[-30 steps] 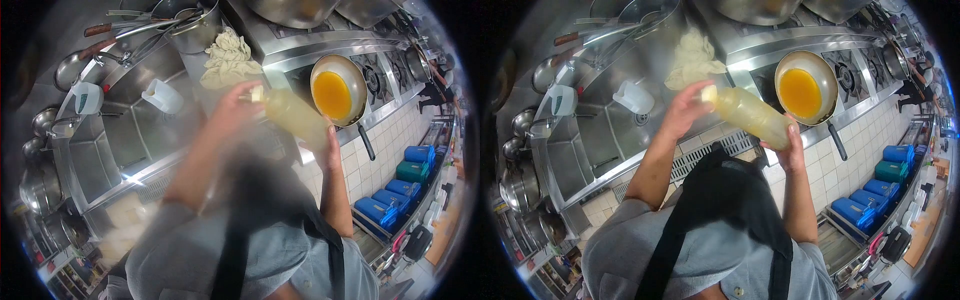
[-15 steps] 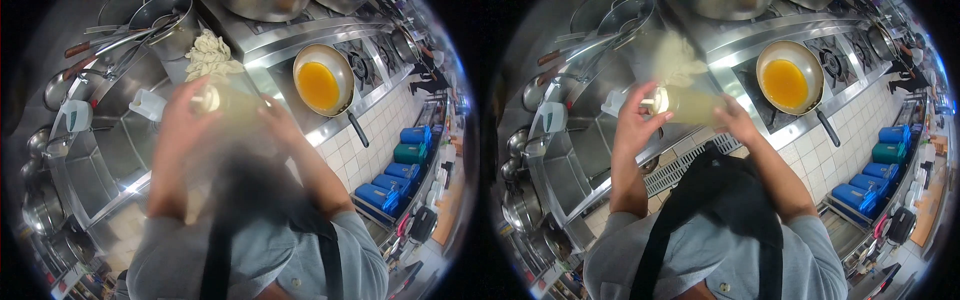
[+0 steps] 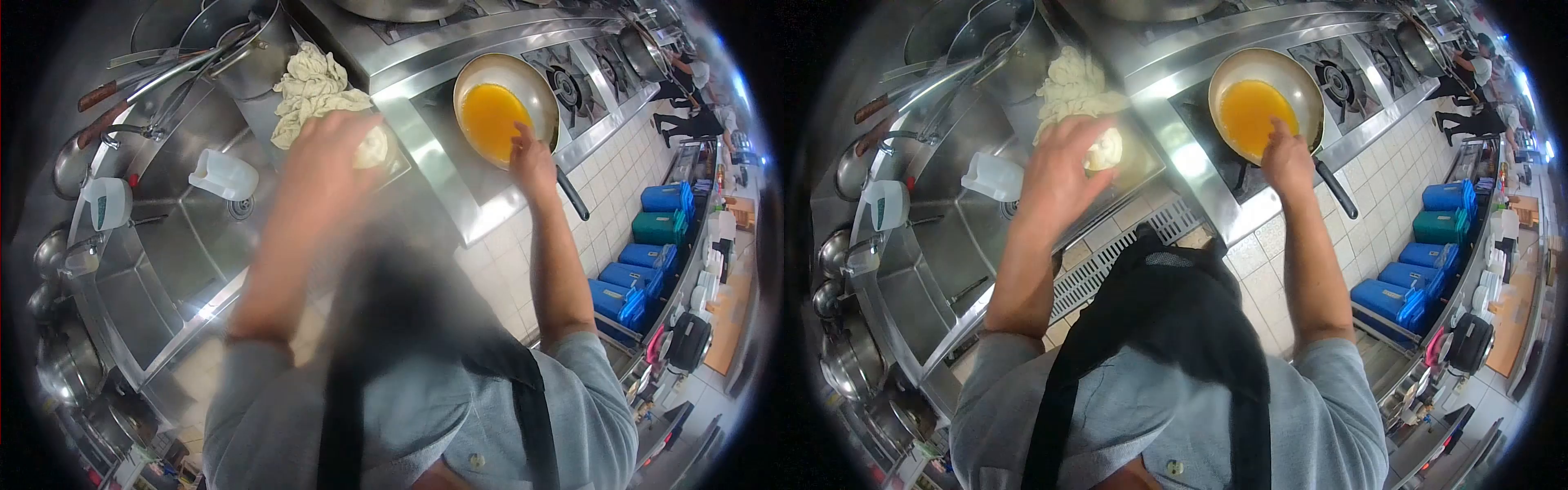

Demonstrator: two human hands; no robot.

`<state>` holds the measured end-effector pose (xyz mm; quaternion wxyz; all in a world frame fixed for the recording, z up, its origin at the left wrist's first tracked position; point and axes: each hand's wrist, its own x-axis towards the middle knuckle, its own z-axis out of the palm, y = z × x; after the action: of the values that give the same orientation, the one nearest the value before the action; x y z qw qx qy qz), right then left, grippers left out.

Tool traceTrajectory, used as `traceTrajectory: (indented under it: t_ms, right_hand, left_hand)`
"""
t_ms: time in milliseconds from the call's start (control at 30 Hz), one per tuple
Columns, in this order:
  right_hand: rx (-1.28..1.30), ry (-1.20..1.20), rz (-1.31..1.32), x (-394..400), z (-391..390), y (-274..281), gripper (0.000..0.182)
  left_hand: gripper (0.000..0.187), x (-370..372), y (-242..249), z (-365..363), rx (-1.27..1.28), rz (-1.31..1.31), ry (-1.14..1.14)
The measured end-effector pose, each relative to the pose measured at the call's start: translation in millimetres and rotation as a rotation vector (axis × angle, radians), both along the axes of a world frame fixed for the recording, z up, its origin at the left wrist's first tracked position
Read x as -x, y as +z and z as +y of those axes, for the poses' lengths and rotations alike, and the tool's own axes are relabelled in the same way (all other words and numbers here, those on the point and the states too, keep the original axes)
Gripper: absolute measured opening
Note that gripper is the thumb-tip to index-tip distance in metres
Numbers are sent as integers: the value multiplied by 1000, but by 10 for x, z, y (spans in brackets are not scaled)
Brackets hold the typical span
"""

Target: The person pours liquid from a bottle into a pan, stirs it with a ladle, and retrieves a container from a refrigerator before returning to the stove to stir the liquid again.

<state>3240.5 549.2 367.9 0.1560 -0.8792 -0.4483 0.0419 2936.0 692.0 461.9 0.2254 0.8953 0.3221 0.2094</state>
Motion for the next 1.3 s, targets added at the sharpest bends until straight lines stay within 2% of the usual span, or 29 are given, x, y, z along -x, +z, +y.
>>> traceTrajectory:
  t_ms: [167, 233, 367, 433, 467, 533, 567, 633, 667, 733, 800, 867, 933, 1000, 1067, 1100, 1133, 1167, 1200, 1233, 1300]
  right_hand:
    - [199, 27, -135, -453, -119, -327, 48]
    - [343, 44, -131, -470, -113, -378, 46]
    - [431, 125, -82, -407, -71, -345, 44]
    - [283, 181, 35, -433, -88, -355, 43]
    - [284, 178, 37, -412, -93, -362, 43]
    - [456, 155, -62, -372, -49, -355, 42]
    - [454, 157, -64, -403, -42, -380, 42]
    - [311, 287, 97, -451, -22, -474, 44]
    - [311, 293, 101, -397, -6, -370, 44]
    - [-119, 222, 338, -296, -31, -30, 46]
    - [-453, 131, 697, -111, -64, 243, 49]
    - [-598, 128, 1010, 173, -161, 792, 51]
    - [-792, 303, 1254, 466, -272, 1149, 60]
    - [-885, 593, 1388, 721, -372, 1472, 68]
    - [-884, 852, 1354, 938, -437, 1773, 75]
    - [-859, 873, 1395, 1070, -504, 1918, 82]
    - [-695, 1324, 1404, 931, -370, 1959, 74]
    - [-790, 1157, 1479, 1162, -529, 2078, 55]
    - [-792, 1160, 1470, 1270, -548, 2166, 55]
    - [-801, 1171, 1583, 1354, -552, 2248, 48]
    - [-815, 1178, 1820, 1474, -541, 2332, 35]
  left_hand:
    - [53, -80, 210, 85, 2, 266, -4]
    - [59, -104, 262, 90, 26, 367, -5]
    - [70, -112, 209, 84, 19, 303, 35]
    - [83, -79, 172, 86, 118, 196, 54]
    - [83, -65, 140, 86, 119, 198, 51]
    - [91, -42, 73, 95, 131, 113, 60]
    - [91, -37, 52, 94, 129, 112, 63]
    - [99, -2, 5, 90, 172, -54, 86]
    - [99, 41, -38, 85, 172, -50, 92]
    - [106, 146, -149, 80, 256, -186, 187]
    - [109, 290, -291, 59, 336, -234, 247]
    - [111, 369, -466, 14, 411, -285, 304]
    - [117, 432, -662, -44, 411, -270, 336]
    - [118, 378, -779, -115, 409, -254, 324]
    - [119, 249, -785, -172, 407, -241, 306]
    - [119, 167, -770, -199, 448, -282, 315]
    - [119, 83, -752, -219, 490, -325, 321]
    - [119, 1, -712, -249, 487, -330, 315]
    - [119, -71, -658, -284, 571, -416, 332]
    - [118, -116, -626, -288, 654, -502, 348]
    - [117, -156, -707, -239, 637, -515, 327]
